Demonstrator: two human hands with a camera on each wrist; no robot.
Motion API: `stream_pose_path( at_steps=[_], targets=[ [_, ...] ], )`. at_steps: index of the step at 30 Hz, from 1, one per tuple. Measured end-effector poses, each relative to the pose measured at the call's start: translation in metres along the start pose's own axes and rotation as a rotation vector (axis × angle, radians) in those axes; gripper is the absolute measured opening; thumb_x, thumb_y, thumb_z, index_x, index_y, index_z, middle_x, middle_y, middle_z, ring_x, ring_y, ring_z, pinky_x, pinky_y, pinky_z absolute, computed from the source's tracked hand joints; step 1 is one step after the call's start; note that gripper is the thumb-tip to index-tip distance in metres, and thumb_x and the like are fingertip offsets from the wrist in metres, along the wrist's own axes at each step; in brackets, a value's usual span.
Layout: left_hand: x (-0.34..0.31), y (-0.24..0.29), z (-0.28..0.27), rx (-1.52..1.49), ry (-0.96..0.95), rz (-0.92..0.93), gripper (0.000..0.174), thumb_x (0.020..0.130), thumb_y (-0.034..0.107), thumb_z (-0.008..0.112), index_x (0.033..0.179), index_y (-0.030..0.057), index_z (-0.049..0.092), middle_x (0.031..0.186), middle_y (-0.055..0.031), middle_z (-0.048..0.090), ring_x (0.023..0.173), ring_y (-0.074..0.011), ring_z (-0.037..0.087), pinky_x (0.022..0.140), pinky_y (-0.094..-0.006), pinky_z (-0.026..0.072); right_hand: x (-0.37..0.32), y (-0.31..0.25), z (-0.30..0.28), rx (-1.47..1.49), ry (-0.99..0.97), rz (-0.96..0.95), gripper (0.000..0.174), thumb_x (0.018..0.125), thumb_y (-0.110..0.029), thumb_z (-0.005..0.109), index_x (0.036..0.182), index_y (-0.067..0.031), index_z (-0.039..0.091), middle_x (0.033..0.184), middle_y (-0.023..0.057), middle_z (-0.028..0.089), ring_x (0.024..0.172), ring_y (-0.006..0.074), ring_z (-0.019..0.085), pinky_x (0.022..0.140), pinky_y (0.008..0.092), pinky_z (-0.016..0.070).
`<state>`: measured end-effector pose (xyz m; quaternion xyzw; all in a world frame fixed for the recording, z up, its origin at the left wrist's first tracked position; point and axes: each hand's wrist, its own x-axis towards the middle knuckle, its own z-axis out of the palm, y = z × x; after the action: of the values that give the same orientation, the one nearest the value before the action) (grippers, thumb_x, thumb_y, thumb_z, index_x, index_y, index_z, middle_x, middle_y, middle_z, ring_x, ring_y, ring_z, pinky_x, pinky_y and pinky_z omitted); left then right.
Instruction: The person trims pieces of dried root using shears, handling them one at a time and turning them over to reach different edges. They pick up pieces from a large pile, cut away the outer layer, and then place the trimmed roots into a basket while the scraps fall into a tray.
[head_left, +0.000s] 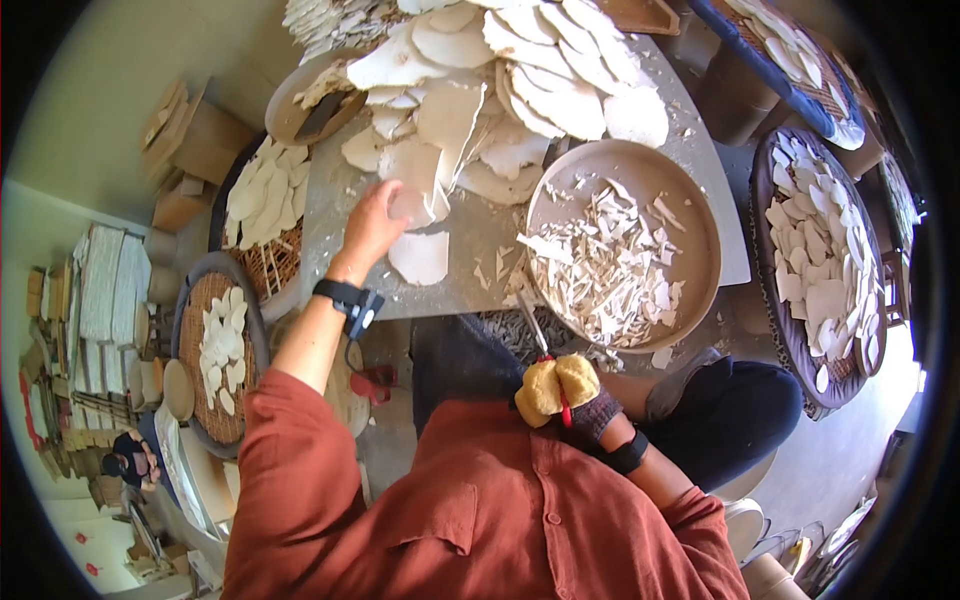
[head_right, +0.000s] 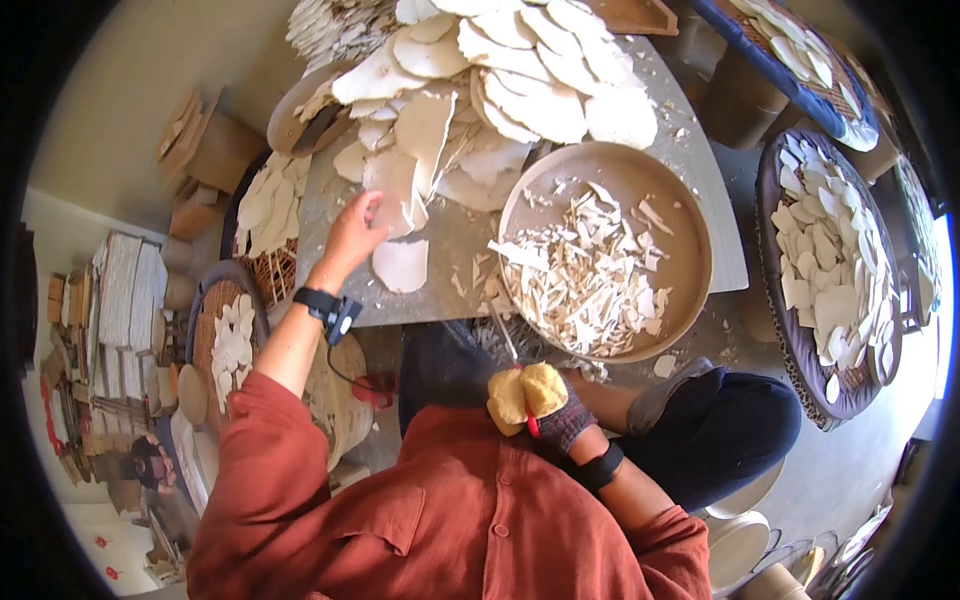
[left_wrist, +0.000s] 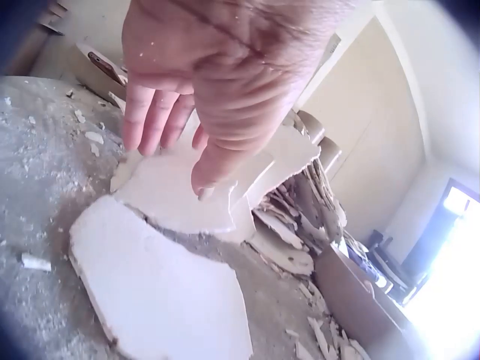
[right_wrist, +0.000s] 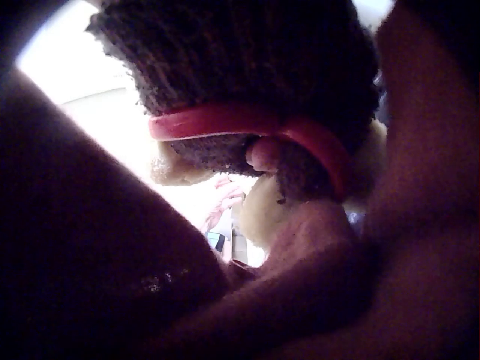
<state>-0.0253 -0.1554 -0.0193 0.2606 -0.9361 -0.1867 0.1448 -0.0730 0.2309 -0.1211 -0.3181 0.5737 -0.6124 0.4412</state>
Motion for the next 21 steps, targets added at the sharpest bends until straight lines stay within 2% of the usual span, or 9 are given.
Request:
stream_pose_path(
  at_steps=[2, 4, 5, 7, 8, 10, 13, 16, 21],
  targets=[
    [-0.004, 0.007, 0.005, 0.172, 0.011, 0.085, 0.056, 0.064, 0.009, 0.074, 0.115, 0.0072, 0.05, 0.11, -0.0157, 0.052, 0.107, -0.0321, 0.049, 0.091, -0.0393, 0.0421, 0.003, 0.003, -0.001, -0.238, -0.046, -0.147, 0.019, 0.072, -0.021, 0.061, 0.085, -0.0068, 0.06, 0.081, 0.0126, 0.061, 0.08, 0.0324, 0.057, 0.071, 0.0405, 0.0453],
    [-0.001, 0.01, 0.007, 0.181, 0.069, 0.07, 0.049, 0.066, 0.006, 0.072, 0.11, 0.008, 0.053, 0.103, -0.014, 0.055, 0.098, -0.0302, 0.054, 0.084, -0.0367, 0.0451, 0.006, -0.006, -0.001, -0.584, -0.028, -0.421, 0.018, 0.073, -0.02, 0.06, 0.084, -0.0065, 0.058, 0.08, 0.0127, 0.06, 0.078, 0.0331, 0.057, 0.07, 0.0411, 0.0454],
    [0.002, 0.006, 0.005, 0.155, -0.006, 0.026, 0.046, 0.066, 0.006, 0.07, 0.108, 0.0081, 0.054, 0.101, -0.0133, 0.055, 0.095, -0.0293, 0.054, 0.081, -0.0355, 0.0456, 0.004, -0.016, 0.001, -0.605, 0.01, -0.507, 0.018, 0.074, -0.02, 0.06, 0.085, -0.0064, 0.056, 0.08, 0.0122, 0.06, 0.078, 0.0337, 0.057, 0.07, 0.0416, 0.0455],
    [0.01, -0.009, 0.0, 0.108, -0.156, -0.066, 0.04, 0.067, 0.004, 0.068, 0.104, 0.0084, 0.056, 0.096, -0.0119, 0.057, 0.088, -0.0276, 0.056, 0.075, -0.0329, 0.0465, 0.001, -0.011, 0.002, -0.473, 0.025, -0.353, 0.016, 0.073, -0.019, 0.06, 0.082, -0.0065, 0.057, 0.079, 0.0135, 0.059, 0.077, 0.0343, 0.057, 0.069, 0.0418, 0.0457],
    [0.012, -0.019, 0.001, 0.067, -0.122, -0.015, 0.038, 0.067, 0.003, 0.067, 0.102, 0.0083, 0.056, 0.094, -0.0113, 0.057, 0.085, -0.0269, 0.056, 0.073, -0.0319, 0.0463, 0.001, -0.014, 0.001, -0.46, 0.042, -0.308, 0.016, 0.072, -0.019, 0.06, 0.081, -0.0066, 0.058, 0.078, 0.0139, 0.059, 0.077, 0.0346, 0.057, 0.068, 0.0419, 0.0458],
    [0.011, -0.029, 0.002, -0.009, -0.057, 0.087, 0.033, 0.067, 0.002, 0.065, 0.098, 0.0081, 0.056, 0.09, -0.0103, 0.057, 0.079, -0.0255, 0.056, 0.069, -0.0297, 0.0459, 0.002, -0.016, 0.0, -0.593, 0.048, -0.396, 0.017, 0.07, -0.021, 0.062, 0.08, -0.0073, 0.058, 0.077, 0.014, 0.059, 0.076, 0.0348, 0.056, 0.067, 0.0423, 0.0457],
    [0.0, -0.011, -0.005, -0.175, -0.145, -0.067, 0.034, 0.067, 0.002, 0.066, 0.098, 0.0074, 0.056, 0.091, -0.0109, 0.057, 0.085, -0.0273, 0.057, 0.073, -0.0325, 0.0464, 0.004, -0.008, 0.001, -0.635, -0.003, -0.372, 0.019, 0.07, -0.022, 0.061, 0.081, -0.0072, 0.059, 0.076, 0.0145, 0.058, 0.075, 0.0347, 0.057, 0.066, 0.0418, 0.0462],
    [-0.015, 0.017, -0.001, 0.096, 0.068, 0.197, 0.034, 0.067, 0.003, 0.066, 0.099, 0.0062, 0.054, 0.092, -0.0115, 0.057, 0.089, -0.0289, 0.056, 0.076, -0.0354, 0.0462, 0.008, -0.007, 0.006, -0.562, 0.013, -0.386, 0.018, 0.071, -0.022, 0.059, 0.078, -0.006, 0.059, 0.075, 0.0151, 0.058, 0.075, 0.0348, 0.057, 0.066, 0.0416, 0.0465],
    [-0.007, 0.01, -0.002, 0.132, -0.144, 0.093, 0.026, 0.069, 0.0, 0.063, 0.093, 0.0077, 0.06, 0.1, -0.0123, 0.054, 0.096, -0.0311, 0.054, 0.082, -0.0365, 0.0455, 0.006, -0.012, 0.002, -0.623, -0.015, -0.387, 0.018, 0.073, -0.02, 0.058, 0.082, -0.0037, 0.058, 0.075, 0.0156, 0.058, 0.076, 0.0349, 0.057, 0.067, 0.0409, 0.0464]
  ],
)
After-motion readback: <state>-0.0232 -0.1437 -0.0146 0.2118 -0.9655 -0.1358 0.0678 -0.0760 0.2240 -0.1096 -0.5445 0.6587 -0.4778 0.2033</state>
